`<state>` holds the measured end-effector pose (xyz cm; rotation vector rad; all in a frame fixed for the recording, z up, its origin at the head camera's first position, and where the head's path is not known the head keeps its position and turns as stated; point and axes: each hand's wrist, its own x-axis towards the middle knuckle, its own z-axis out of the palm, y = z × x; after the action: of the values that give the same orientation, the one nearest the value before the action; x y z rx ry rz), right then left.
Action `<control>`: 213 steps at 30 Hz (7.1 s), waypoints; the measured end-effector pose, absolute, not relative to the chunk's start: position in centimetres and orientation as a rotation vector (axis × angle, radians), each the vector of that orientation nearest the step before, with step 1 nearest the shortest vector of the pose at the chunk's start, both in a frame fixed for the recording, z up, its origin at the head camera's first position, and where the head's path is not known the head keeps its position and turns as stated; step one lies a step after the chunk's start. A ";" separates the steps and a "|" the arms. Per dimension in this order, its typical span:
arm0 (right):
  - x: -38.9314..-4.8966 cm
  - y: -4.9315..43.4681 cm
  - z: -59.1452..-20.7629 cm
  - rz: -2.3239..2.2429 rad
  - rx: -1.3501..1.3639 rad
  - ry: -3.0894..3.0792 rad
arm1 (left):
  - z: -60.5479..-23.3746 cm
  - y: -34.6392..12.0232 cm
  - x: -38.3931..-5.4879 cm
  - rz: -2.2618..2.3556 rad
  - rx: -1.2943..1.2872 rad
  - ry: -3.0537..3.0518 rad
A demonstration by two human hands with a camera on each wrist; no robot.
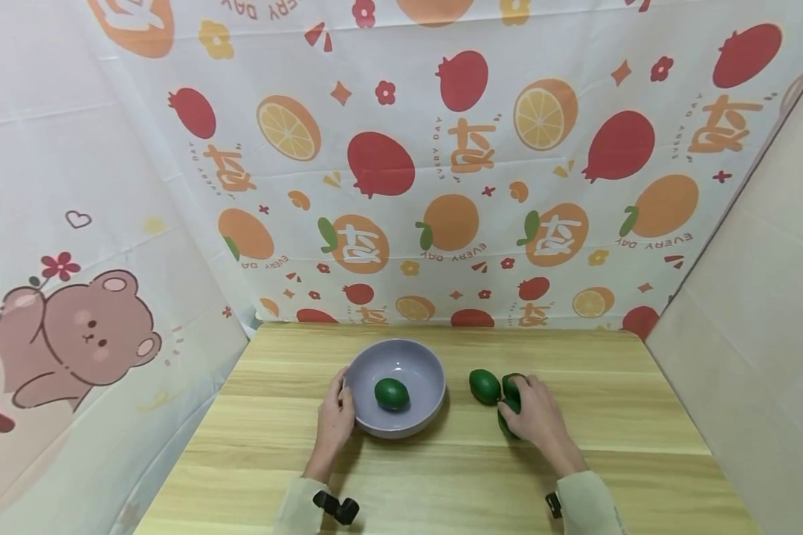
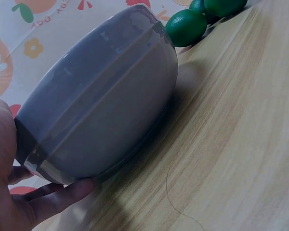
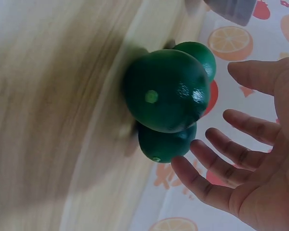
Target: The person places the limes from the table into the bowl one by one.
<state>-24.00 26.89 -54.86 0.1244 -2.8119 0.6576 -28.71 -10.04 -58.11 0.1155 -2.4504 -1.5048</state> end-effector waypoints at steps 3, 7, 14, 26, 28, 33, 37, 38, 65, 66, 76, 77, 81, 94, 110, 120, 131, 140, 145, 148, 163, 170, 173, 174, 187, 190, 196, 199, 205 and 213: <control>-23.9 26.7 -55.1 0.661 0.127 -2.812 | -58.0 -10.2 -28.6 -1.504 0.119 -2.450; -23.8 26.7 -55.6 0.666 0.123 -2.828 | -58.1 -10.1 -28.7 -1.504 0.127 -2.464; -23.7 26.8 -56.3 0.683 0.106 -2.844 | -58.0 -10.1 -28.7 -1.535 0.117 -2.443; -23.4 26.5 -57.0 0.676 0.111 -2.866 | -58.1 -10.1 -28.8 -1.559 0.128 -2.452; -23.4 26.4 -57.1 0.668 0.118 -2.870 | -58.0 -10.1 -28.8 -1.557 0.131 -2.452; -23.4 26.2 -57.3 0.650 0.131 -2.887 | -57.9 -10.1 -28.7 -1.565 0.126 -2.453; -23.3 26.0 -57.3 0.657 0.133 -2.882 | -58.0 -10.1 -28.7 -1.555 0.125 -2.446; -23.3 26.0 -57.3 0.659 0.133 -2.880 | -58.0 -10.1 -28.7 -1.548 0.127 -2.443; -23.2 25.9 -56.3 0.743 0.112 -2.867 | -58.3 -10.1 -28.7 -1.536 0.113 -2.423; -23.1 25.9 -56.3 0.740 0.114 -2.866 | -58.3 -10.1 -28.6 -1.541 0.116 -2.421; -23.2 26.2 -55.6 0.774 0.129 -2.856 | -58.2 -10.1 -28.6 -1.555 0.118 -2.420; -23.3 26.2 -55.5 0.782 0.129 -2.854 | -58.2 -10.1 -28.6 -1.556 0.118 -2.423; -23.7 26.0 -54.7 0.782 0.138 -2.830 | -58.1 -10.1 -28.6 -1.574 0.115 -2.428; -25.1 24.6 -52.6 0.752 0.174 -2.745 | -58.1 -10.1 -28.6 -1.588 0.128 -2.412; -26.9 22.9 -49.7 0.774 0.226 -2.711 | -57.9 -10.1 -28.6 -1.592 0.128 -2.410; -27.3 22.0 -48.9 0.763 0.253 -2.691 | -58.2 -10.2 -28.4 -1.618 0.129 -2.413; -28.0 20.5 -47.3 0.731 0.306 -2.655 | -58.0 -10.3 -28.3 -1.627 0.134 -2.413; -28.8 19.6 -46.7 0.717 0.355 -2.664 | -57.8 -10.3 -28.3 -1.620 0.147 -2.409; -29.0 19.2 -46.7 0.722 0.364 -2.669 | -57.8 -10.3 -28.3 -1.592 0.135 -2.405; -29.1 19.0 -46.8 0.733 0.358 -2.675 | -57.9 -10.3 -28.3 -1.591 0.133 -2.411; -29.6 17.3 -47.2 0.717 0.411 -2.674 | -58.0 -10.4 -28.3 -1.602 0.147 -2.415; -29.7 16.3 -47.5 0.710 0.437 -2.703 | -57.9 -10.3 -28.2 -1.615 0.144 -2.418; -29.7 15.8 -47.6 0.716 0.448 -2.711 | -57.8 -10.2 -28.2 -1.621 0.141 -2.421; -29.7 15.6 -47.7 0.713 0.453 -2.710 | -57.8 -10.2 -28.2 -1.623 0.140 -2.421; -29.6 13.8 -48.7 0.712 0.489 -2.740 | -57.8 -10.3 -28.2 -1.642 0.119 -2.403; -29.5 13.5 -48.8 0.722 0.484 -2.755 | -57.8 -10.3 -28.1 -1.647 0.123 -2.404; -29.5 12.9 -49.1 0.735 0.482 -2.768 | -57.8 -10.3 -28.1 -1.630 0.125 -2.395; -29.5 12.6 -49.3 0.738 0.470 -2.774 | -57.8 -10.4 -28.0 -1.617 0.117 -2.385; -29.5 12.2 -49.7 0.734 0.464 -2.808 | -57.8 -10.4 -28.0 -1.612 0.126 -2.384; -29.4 11.8 -50.3 0.771 0.447 -2.845 | -57.6 -10.4 -27.8 -1.650 0.137 -2.409</control>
<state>-29.42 11.84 -50.31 0.4467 -2.8449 0.7708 -27.85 -10.42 -57.65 0.1373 -2.4091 -1.6499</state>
